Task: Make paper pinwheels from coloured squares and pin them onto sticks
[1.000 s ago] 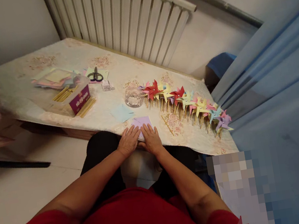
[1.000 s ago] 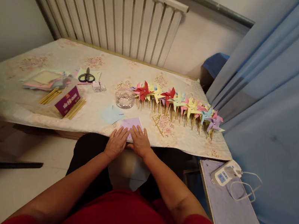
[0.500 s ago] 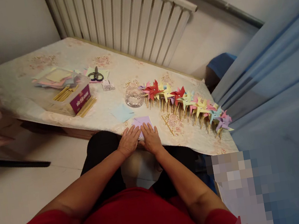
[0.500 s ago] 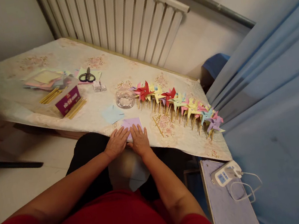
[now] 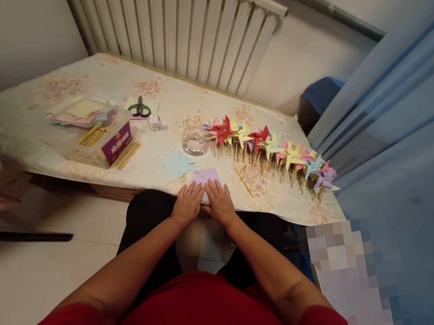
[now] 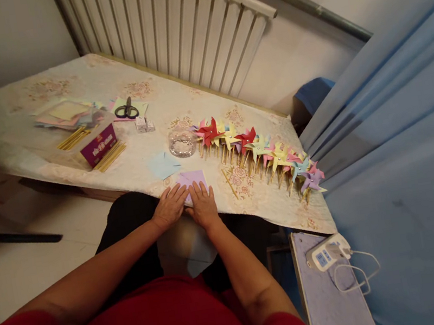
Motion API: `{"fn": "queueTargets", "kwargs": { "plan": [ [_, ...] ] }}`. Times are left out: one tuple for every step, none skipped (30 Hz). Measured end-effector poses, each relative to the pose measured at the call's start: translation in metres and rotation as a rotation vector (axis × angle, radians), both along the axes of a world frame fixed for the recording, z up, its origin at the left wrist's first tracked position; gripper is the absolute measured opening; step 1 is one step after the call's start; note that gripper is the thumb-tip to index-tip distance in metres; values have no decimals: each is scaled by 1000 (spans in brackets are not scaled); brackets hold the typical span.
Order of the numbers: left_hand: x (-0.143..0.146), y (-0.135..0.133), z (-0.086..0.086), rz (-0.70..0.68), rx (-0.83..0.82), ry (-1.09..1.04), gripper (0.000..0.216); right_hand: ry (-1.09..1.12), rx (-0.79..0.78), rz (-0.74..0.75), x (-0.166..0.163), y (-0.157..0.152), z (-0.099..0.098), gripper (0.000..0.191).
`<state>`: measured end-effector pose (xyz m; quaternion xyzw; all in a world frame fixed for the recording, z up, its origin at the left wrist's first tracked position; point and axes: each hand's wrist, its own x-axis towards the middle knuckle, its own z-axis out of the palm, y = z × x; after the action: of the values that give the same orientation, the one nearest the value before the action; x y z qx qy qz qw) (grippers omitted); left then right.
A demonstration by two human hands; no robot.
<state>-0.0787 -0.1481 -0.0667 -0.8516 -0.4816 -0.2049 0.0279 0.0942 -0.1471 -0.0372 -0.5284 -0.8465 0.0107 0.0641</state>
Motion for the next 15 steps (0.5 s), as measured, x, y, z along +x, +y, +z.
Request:
{"fn": "queueTargets", "kwargs": {
  "plan": [
    [0, 0, 0, 1, -3, -5, 53, -2, -1, 0, 0, 0, 0, 79],
    [0, 0, 0, 2, -4, -10, 53, -4, -1, 0, 0, 0, 0, 79],
    [0, 0, 0, 2, -4, -15, 53, -6, 0, 1, 0, 0, 0, 79],
    [0, 0, 0, 1, -1, -17, 53, -7, 2, 2, 0, 0, 0, 79],
    [0, 0, -1, 0, 3, -16, 53, -7, 4, 3, 0, 0, 0, 80],
    [0, 0, -1, -1, 7, -15, 53, -7, 5, 3, 0, 0, 0, 80],
    [0, 0, -2, -1, 12, -12, 53, -8, 5, 1, -1, 0, 1, 80],
    [0, 1, -2, -1, 16, -10, 53, -8, 3, -2, -1, 0, 1, 80],
    [0, 1, -3, -2, 19, -8, 53, -8, 0, -4, -1, 0, 0, 79],
    [0, 1, -3, -2, 21, -6, 53, -7, -1, -5, -1, 0, 0, 79],
    [0, 1, -3, -1, 22, -5, 53, -4, 1, -4, -1, 0, 0, 79],
    [0, 0, -2, 1, 21, -5, 53, -1, 4, -2, 0, 0, 0, 79],
    [0, 0, -2, 2, 18, -5, 52, 2, 7, 1, 0, 0, 0, 79],
    [0, 0, -1, 5, 14, -5, 52, 5, 11, 3, 0, 0, 0, 79],
    [0, 0, -1, 7, 10, -5, 52, 6, 13, 5, 0, -1, 0, 79]
  ]
}}
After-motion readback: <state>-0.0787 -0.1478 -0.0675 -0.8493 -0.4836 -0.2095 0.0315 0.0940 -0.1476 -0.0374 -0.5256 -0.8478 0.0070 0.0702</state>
